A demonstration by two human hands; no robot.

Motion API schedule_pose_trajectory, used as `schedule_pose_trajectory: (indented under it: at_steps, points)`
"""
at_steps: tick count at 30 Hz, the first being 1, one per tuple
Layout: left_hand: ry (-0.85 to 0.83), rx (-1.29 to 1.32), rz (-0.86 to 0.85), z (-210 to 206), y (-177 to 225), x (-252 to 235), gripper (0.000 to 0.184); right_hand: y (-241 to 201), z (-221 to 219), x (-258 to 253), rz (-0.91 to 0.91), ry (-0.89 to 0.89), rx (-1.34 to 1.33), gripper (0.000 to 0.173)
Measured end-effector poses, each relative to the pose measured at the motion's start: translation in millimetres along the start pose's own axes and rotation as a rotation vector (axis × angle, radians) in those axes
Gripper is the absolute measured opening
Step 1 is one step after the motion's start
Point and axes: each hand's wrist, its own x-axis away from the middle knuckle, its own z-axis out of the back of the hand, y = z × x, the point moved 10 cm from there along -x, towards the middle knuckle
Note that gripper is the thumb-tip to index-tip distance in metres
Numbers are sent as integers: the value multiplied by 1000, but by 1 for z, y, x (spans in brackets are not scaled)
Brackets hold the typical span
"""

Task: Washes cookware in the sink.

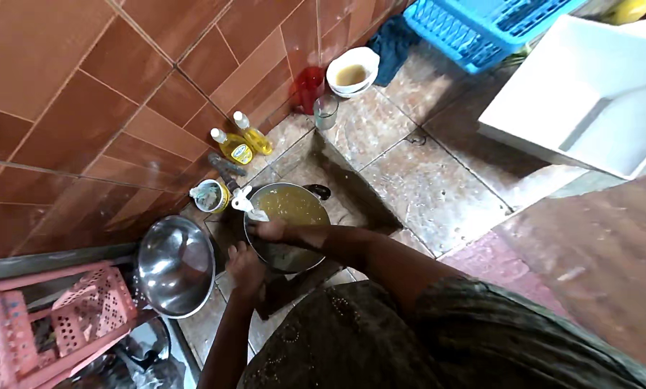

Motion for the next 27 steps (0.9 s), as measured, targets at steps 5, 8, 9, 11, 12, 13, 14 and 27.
schedule_pose_trajectory:
  at_steps: [5,8,9,11,12,13,14,27]
  points:
    - [50,-66,-23,20,10,-2,42,70,37,-9,-55,63,324,35]
    - [82,-63,-38,30,14,-5,43,104,35,14,-163,-19,431,42]
    - [62,-61,-36,32,15,-6,45,116,31,26,-243,-56,404,45]
    - [4,-48,-23,31,17,-10,48,133,21,52,-381,-103,310,46]
    - [-35,-36,-12,28,17,-11,51,138,16,65,-425,-121,270,47]
    - [-72,-25,-2,22,17,-11,56,140,12,78,-458,-151,237,47]
    - [-98,-17,4,14,17,-11,60,140,7,91,-493,-201,208,48]
    - [-247,165,-66,-32,14,11,54,20,-58,121,-210,-351,-38,51]
